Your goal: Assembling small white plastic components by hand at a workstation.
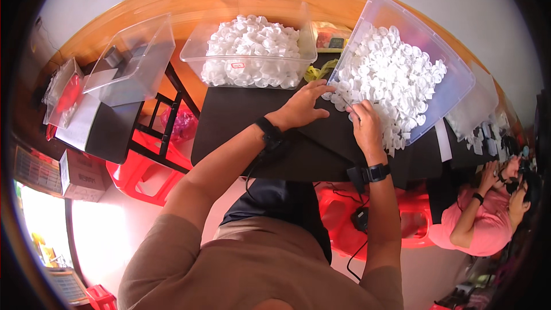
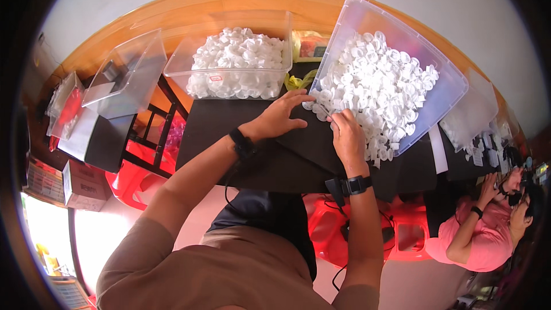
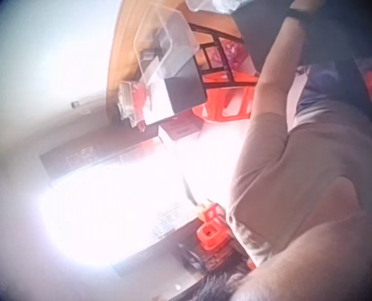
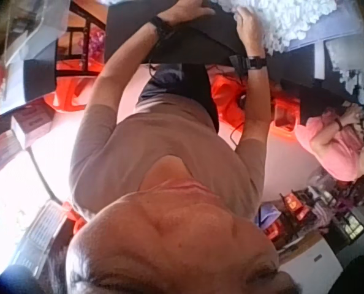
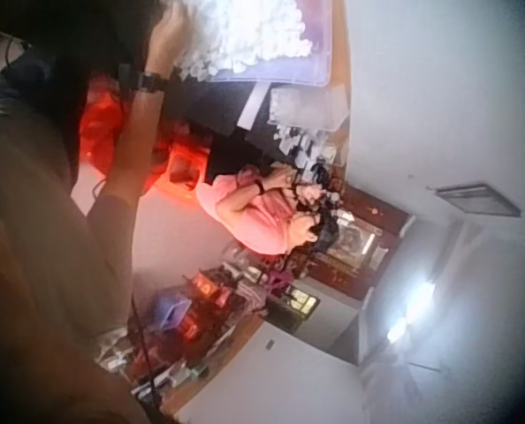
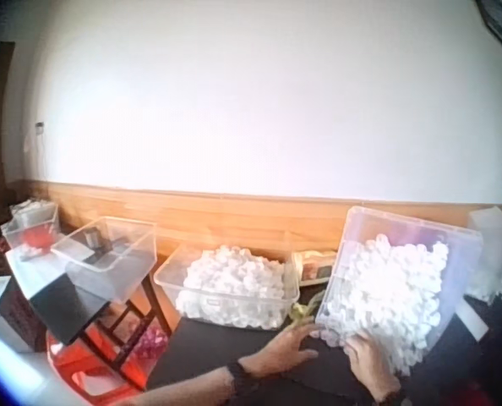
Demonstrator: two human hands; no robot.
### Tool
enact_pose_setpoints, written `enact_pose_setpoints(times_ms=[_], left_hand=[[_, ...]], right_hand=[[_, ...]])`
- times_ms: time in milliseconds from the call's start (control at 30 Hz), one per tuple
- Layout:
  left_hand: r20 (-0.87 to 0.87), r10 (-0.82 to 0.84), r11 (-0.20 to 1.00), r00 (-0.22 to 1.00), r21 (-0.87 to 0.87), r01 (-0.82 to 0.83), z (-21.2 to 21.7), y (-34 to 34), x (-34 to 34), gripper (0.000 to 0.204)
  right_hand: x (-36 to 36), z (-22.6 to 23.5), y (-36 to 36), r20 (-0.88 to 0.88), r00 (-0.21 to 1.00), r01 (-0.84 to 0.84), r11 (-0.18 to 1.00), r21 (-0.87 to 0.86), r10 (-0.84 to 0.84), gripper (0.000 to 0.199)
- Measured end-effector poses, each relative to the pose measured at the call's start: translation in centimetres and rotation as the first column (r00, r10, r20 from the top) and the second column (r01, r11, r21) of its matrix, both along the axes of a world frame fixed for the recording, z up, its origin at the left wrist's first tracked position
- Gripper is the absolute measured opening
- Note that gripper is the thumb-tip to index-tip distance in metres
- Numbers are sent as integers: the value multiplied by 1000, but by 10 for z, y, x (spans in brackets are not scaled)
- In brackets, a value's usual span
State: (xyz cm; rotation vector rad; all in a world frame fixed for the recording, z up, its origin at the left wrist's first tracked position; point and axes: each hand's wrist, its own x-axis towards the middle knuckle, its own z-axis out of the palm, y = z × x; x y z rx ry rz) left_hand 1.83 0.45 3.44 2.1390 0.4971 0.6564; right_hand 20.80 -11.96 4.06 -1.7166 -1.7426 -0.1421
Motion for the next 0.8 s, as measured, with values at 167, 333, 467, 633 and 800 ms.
enact_pose_setpoints(times_ms=[167,333,467,633,800], left_hand=[[35,36,957,999,287,-44,-25,3,17,61],[22,-93,973,995,215,86,-7,1,6,56],[20,-23,967,1000,253,17,6,-2,21,58],[-62,30,932,998,363,-5,7,4,57,65],[-148,30,933,989,360,25,5,-8,73,65]], right_hand=[[1,6,-14,-107,994,-24,995,101,35,9],[9,11,-48,-36,960,278,926,257,-278,14],[41,1,-73,-43,894,434,839,328,-446,25],[59,-19,-71,-212,881,461,868,188,-422,35],[40,-34,-57,-154,880,472,864,176,-449,42]])
